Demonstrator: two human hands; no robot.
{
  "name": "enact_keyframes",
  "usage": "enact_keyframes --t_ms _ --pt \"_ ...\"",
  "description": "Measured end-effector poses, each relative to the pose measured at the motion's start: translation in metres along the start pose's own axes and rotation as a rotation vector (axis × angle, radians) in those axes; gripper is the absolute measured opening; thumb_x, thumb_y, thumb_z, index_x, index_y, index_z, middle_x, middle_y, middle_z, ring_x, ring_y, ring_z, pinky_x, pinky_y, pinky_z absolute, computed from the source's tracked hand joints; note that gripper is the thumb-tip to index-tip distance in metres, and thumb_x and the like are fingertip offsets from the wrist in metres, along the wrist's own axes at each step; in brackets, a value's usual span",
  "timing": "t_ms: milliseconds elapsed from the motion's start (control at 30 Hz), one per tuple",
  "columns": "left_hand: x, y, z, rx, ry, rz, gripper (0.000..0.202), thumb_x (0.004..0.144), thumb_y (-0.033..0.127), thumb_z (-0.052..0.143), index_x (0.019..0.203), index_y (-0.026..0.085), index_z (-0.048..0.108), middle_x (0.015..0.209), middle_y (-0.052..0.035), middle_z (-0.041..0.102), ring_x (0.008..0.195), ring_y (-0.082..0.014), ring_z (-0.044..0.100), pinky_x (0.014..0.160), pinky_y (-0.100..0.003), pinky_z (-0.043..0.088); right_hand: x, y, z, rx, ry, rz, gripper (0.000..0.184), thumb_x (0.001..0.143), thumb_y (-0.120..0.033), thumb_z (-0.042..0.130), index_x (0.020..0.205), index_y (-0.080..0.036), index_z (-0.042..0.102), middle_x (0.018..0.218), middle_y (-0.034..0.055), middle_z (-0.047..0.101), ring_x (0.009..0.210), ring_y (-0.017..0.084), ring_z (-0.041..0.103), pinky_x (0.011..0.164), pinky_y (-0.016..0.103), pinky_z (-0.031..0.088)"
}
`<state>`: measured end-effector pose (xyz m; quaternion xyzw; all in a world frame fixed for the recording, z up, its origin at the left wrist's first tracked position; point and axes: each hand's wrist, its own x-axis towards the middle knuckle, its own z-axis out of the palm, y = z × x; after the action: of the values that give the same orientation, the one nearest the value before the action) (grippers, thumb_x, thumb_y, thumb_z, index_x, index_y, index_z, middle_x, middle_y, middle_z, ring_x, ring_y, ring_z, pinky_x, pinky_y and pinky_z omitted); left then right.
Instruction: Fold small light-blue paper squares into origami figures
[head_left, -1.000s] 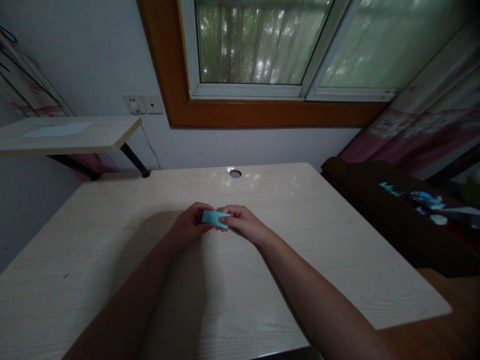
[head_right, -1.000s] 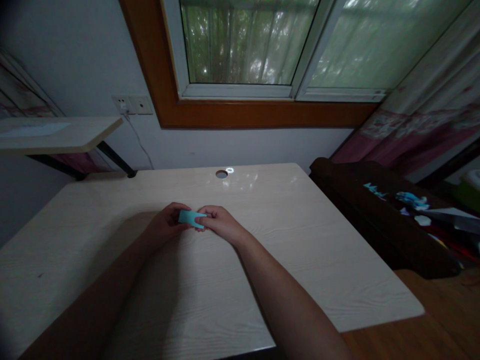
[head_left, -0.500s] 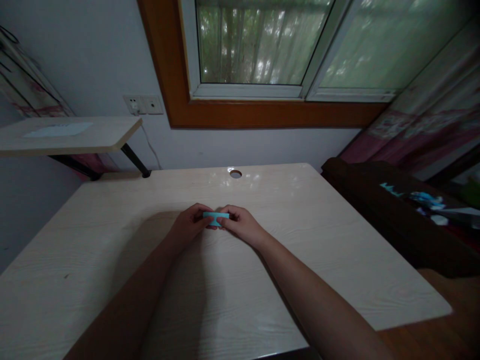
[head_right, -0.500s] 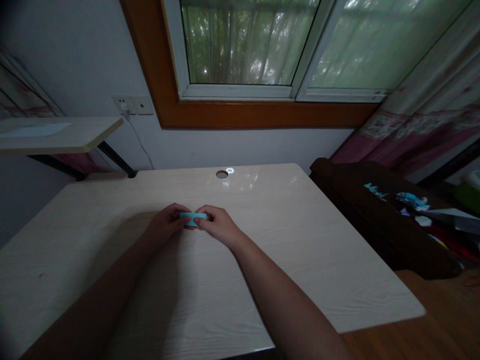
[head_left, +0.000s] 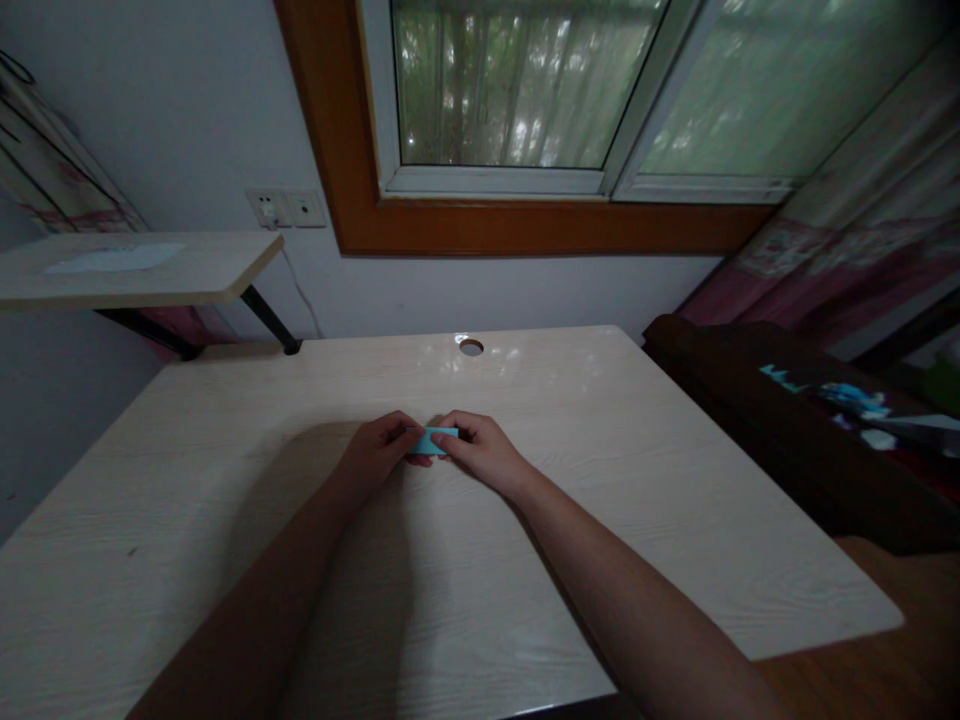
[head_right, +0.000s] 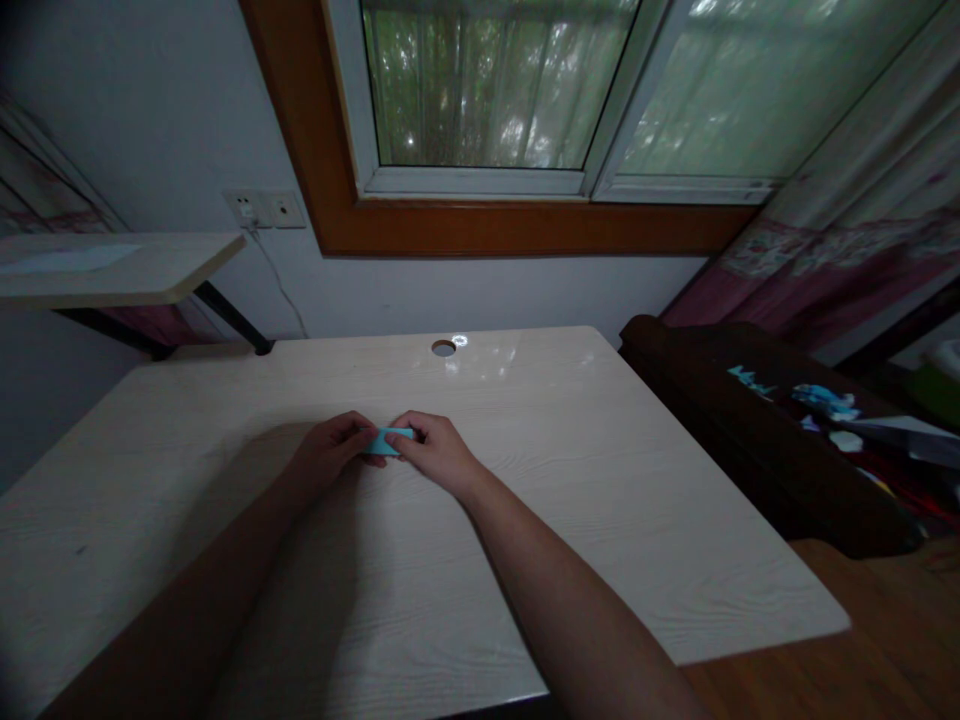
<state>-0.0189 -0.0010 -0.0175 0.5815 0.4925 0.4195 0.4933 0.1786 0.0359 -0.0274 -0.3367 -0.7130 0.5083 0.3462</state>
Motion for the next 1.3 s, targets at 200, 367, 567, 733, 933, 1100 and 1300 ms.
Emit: enact_keyframes --t_ms 200,367,567,733,933,1100,1300 --pt "-0.0012 0.0003 0.0005 -0.003 -0.017 -0.006 0.027 0.087 0.042 0.061 0.083 0.016 0.061 0.070 -0.0017 0.071 0.064 -0.0181 0.071 0.063 -0.027 0.053 0.0008 -0.0018 0.0007 -0.047 0.025 -0.001 0.017 0.086 -0.034 0.062 0.084 -0.018 0.066 0.069 -0.0016 0.060 0.061 0.011 0.047 0.058 0.023 0.036" --pt "-0.0029 0.0034 0.0016 0.065 -0.026 0.009 0.026 0.087 0.040 0.061 0.080 0.015 0.063 0.068 -0.0016 0.070 0.064 -0.0171 0.070 0.062 -0.026 0.050 0.0011 -0.0070 0.0018 -0.058 0.047 -0.022 0.017 0.085 -0.033 0.063 0.084 -0.017 0.068 0.073 -0.0006 0.061 0.065 0.012 0.050 0.060 0.023 0.037" --pt "-0.0025 0.0044 0.0008 0.110 -0.019 0.024 0.027 0.086 0.040 0.062 0.080 0.015 0.066 0.068 -0.0015 0.070 0.064 -0.0160 0.068 0.062 -0.025 0.051 0.0006 -0.0055 0.0020 -0.078 0.050 -0.045 0.016 0.085 -0.031 0.062 0.083 -0.017 0.068 0.072 -0.0003 0.061 0.065 0.012 0.050 0.061 0.024 0.037" --pt "-0.0020 0.0042 0.0004 0.029 0.042 0.005 0.026 0.083 0.041 0.064 0.077 0.015 0.065 0.066 -0.0008 0.068 0.062 -0.0165 0.067 0.061 -0.027 0.054 0.0008 -0.0031 0.0035 0.003 0.105 -0.009 0.013 0.083 -0.029 0.061 0.082 -0.017 0.067 0.069 -0.0009 0.060 0.061 0.011 0.048 0.059 0.024 0.038" --pt "-0.0001 0.0047 -0.0029 -0.098 0.145 -0.013 0.026 0.083 0.041 0.064 0.077 0.016 0.064 0.067 -0.0012 0.068 0.061 -0.0186 0.070 0.064 -0.030 0.056 0.0065 -0.0026 0.0017 0.197 0.214 0.062 0.016 0.079 -0.033 0.064 0.080 -0.017 0.064 0.066 0.0003 0.061 0.061 0.013 0.053 0.061 0.026 0.043" --pt "0.0018 0.0035 -0.0045 -0.132 0.234 -0.022 0.026 0.084 0.041 0.062 0.080 0.016 0.063 0.066 -0.0012 0.069 0.061 -0.0182 0.069 0.064 -0.030 0.057 0.0099 -0.0010 0.0007 0.393 0.223 0.065 0.022 0.079 -0.037 0.065 0.089 -0.018 0.062 0.078 0.0026 0.064 0.061 0.011 0.054 0.061 0.025 0.045" --pt "0.0036 0.0000 -0.0050 -0.170 0.227 -0.018 0.026 0.084 0.042 0.064 0.084 0.016 0.060 0.069 0.0002 0.069 0.061 -0.0166 0.069 0.064 -0.029 0.057 0.0047 0.0011 0.0019 0.183 0.070 -0.089 0.034 0.083 -0.025 0.061 0.117 -0.025 0.065 0.095 0.0029 0.063 0.074 0.013 0.058 0.070 0.027 0.046"
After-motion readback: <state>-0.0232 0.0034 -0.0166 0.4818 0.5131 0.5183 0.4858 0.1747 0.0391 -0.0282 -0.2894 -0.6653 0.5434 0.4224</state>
